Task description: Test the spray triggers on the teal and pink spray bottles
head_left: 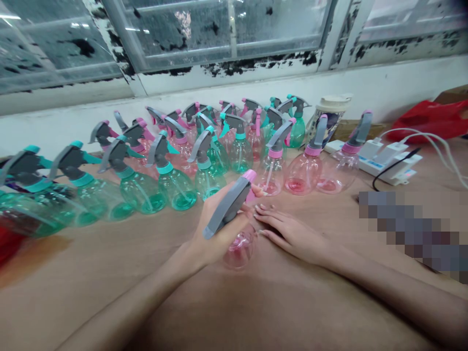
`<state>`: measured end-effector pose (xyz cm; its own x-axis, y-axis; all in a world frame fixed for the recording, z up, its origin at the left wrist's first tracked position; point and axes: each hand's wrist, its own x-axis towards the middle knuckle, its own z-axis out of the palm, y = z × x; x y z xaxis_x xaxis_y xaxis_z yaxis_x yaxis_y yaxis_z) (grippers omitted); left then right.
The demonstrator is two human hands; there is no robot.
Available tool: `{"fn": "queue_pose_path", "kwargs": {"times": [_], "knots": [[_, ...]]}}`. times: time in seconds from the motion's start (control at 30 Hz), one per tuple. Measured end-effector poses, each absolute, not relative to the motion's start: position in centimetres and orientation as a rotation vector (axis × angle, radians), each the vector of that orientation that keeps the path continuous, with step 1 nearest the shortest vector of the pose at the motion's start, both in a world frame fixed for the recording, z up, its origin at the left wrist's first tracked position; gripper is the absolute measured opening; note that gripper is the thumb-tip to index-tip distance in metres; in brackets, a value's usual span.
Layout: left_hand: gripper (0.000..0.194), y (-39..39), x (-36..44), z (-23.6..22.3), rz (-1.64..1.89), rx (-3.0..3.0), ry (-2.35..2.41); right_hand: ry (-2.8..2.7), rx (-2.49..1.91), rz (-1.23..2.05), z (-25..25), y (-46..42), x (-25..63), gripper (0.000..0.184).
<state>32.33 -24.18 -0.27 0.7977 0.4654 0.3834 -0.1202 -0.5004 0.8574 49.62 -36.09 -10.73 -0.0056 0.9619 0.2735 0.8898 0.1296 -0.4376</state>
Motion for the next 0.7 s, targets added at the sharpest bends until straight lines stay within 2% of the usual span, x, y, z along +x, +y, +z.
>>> {"fn": "queue_pose_path", "kwargs": {"times": [0.33,0.7], "knots": [[0.006,-24.02,32.36,-0.24,0.757,2.028,0.310,-1.907,-1.752,0.176,-10.87,-36.03,49.58,0.043],[0.014,-24.26,32.35,-0.40,0.720,2.030,0.336,-1.930,-1.767,0.203,-10.92,-36.03,49.69,0.044]]}}
